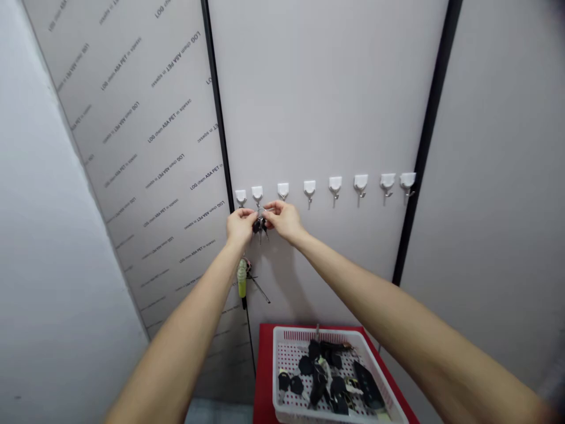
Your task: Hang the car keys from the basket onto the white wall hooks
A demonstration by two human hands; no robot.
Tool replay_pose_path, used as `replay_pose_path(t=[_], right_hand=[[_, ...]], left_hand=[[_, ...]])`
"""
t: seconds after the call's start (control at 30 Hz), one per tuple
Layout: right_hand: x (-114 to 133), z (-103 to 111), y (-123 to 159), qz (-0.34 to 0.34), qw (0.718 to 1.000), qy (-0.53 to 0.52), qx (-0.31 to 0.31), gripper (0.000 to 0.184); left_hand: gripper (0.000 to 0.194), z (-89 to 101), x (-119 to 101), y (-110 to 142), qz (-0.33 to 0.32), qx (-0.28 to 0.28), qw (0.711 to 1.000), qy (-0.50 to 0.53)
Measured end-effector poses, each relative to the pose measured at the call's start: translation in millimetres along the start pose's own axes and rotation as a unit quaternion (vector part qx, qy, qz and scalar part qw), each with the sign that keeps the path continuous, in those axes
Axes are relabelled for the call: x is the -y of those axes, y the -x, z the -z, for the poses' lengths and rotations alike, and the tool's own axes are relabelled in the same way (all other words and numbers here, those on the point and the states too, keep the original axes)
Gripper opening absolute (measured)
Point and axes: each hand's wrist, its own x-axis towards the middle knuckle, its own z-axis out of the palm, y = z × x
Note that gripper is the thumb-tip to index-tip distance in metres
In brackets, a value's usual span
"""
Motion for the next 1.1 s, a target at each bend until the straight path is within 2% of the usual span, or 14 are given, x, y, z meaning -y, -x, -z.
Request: replay_pose_path(t=[0.13,0.27,0.4,0.5,0.57,0.67,0.73,0.8,0.87,0.9,0.97,1.1], right_hand=[[2.4,-9.5,-18.5,0.003,0.998,0.039,-0.043,0.008],[-3.6,-15.6,-22.2,-0.017,0.995,0.080,-0.054,0.008],[-9.2,-8.6,-12.4,0.002,0.993,0.114,-0.040,0.014],[-20.2,11.8,9.5,0.022,0.990,0.140,-0.016,0.017],[-37.0,30.0,32.5,0.014,0.986,0.163,0.028,0.016],[-76.5,57.0,78.4,-0.037,0.961,0.237,0.137,0.016],[-107.0,71.6,111.5,-0.085,0.921,0.321,0.205,0.018],[-134.4,82.4,141.0,-0.134,0.859,0.422,0.258,0.018],[-154.0,89.5,164.2,-0.159,0.808,0.494,0.277,0.019],[-160.2,91.9,173.4,-0.162,0.794,0.516,0.278,0.019],[-166.6,94.7,187.2,-0.156,0.782,0.540,0.268,0.018],[-166.4,97.9,197.8,-0.136,0.771,0.563,0.264,0.021]], left_hand=[[0.008,-4.1,-5.4,-19.7,-0.039,-0.042,0.994,-0.097],[0.008,-5.1,-5.3,-23.2,-0.079,-0.060,0.976,-0.194],[0.014,2.6,-1.3,-10.4,-0.100,-0.064,0.966,-0.228],[0.017,8.9,13.8,13.8,-0.114,-0.047,0.971,-0.204],[0.017,9.6,32.2,38.0,-0.109,-0.003,0.975,-0.192],[0.016,3.6,69.1,85.8,-0.067,0.116,0.970,-0.205],[0.016,-4.3,96.5,121.0,-0.026,0.208,0.951,-0.228],[0.016,-13.8,122.4,153.0,0.013,0.295,0.915,-0.275],[0.018,-23.2,143.4,177.8,0.034,0.357,0.878,-0.318],[0.020,-27.2,151.4,187.0,0.038,0.374,0.863,-0.336],[0.026,-33.4,162.0,198.8,0.041,0.390,0.846,-0.361],[0.031,-38.5,167.7,203.3,0.054,0.389,0.842,-0.371]])
